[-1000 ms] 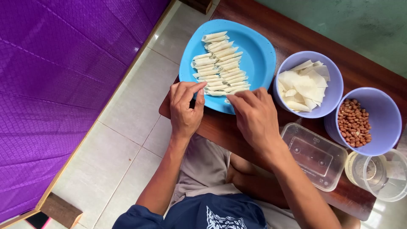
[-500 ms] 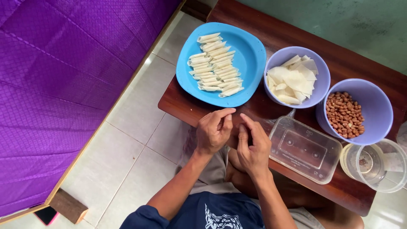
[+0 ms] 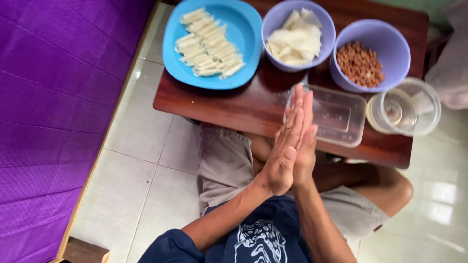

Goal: Wrapping peanuts in small dough wrappers to create snacks

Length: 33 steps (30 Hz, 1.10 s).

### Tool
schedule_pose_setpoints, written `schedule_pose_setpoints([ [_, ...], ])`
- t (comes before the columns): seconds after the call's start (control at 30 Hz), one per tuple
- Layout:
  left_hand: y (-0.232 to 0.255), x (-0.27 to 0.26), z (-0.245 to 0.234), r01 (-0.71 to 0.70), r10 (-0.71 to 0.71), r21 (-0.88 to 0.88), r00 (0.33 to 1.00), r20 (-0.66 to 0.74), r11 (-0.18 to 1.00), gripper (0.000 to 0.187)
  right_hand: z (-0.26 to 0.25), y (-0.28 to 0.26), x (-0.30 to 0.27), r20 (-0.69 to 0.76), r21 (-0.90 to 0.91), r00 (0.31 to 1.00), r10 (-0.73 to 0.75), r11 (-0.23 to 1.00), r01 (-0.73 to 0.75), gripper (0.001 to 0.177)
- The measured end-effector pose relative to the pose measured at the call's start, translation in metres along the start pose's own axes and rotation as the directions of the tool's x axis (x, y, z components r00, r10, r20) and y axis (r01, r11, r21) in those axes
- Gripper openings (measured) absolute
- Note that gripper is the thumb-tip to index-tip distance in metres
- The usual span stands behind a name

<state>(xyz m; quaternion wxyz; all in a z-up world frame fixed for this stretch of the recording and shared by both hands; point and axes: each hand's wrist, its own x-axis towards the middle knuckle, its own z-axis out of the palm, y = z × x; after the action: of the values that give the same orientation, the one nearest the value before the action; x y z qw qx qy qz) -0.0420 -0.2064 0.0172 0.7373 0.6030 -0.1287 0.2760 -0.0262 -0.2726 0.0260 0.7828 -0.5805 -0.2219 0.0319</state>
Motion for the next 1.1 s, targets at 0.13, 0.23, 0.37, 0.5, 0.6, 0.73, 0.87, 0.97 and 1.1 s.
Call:
schedule_pose_setpoints([
  [0.13,-0.006,-0.011,0.001,0.063,-0.043,-0.168,0.992,0.121,0.984,0.066,-0.041,0.096,-0.081,-0.380,0.490,0.701,0.604,0.774,-0.401,0.067],
  [0.23,-0.011,-0.025,-0.005,0.055,-0.062,0.045,0.981,0.181,0.997,0.067,-0.040,0.099,-0.081,-0.417,0.465,0.697,0.583,0.796,-0.388,0.066],
  [0.37,-0.024,-0.044,-0.002,0.063,-0.090,0.129,0.972,0.217,0.990,0.059,-0.050,0.100,-0.067,-0.441,0.365,0.741,0.507,0.855,-0.367,0.064],
  [0.5,-0.030,-0.045,-0.004,0.020,-0.061,0.194,0.976,0.210,0.981,0.057,-0.045,0.096,-0.058,-0.438,0.246,0.802,0.406,0.912,-0.328,0.062],
  [0.6,-0.045,-0.051,-0.006,0.000,-0.020,0.099,0.979,0.203,0.995,0.063,-0.042,0.096,-0.054,-0.440,0.164,0.830,0.344,0.939,-0.302,0.061],
  [0.73,-0.044,-0.051,-0.005,-0.005,-0.001,0.031,0.979,0.205,0.999,0.063,-0.039,0.083,-0.052,-0.435,0.061,0.865,0.249,0.967,-0.248,0.060],
  [0.87,-0.018,-0.040,0.003,0.066,-0.078,0.059,0.972,0.220,0.996,0.060,-0.034,0.065,-0.055,-0.430,-0.090,0.895,0.115,0.981,-0.169,0.059],
  [0.97,0.001,-0.036,0.011,0.088,-0.100,0.057,0.960,0.262,0.994,0.067,-0.035,0.053,-0.049,-0.420,-0.203,0.907,0.017,0.973,-0.113,0.058],
  [1.1,-0.026,-0.006,0.001,-0.032,0.008,0.092,0.967,0.253,0.995,0.070,-0.019,0.035,-0.062,-0.356,-0.362,0.929,-0.102,0.931,-0.037,0.056],
])
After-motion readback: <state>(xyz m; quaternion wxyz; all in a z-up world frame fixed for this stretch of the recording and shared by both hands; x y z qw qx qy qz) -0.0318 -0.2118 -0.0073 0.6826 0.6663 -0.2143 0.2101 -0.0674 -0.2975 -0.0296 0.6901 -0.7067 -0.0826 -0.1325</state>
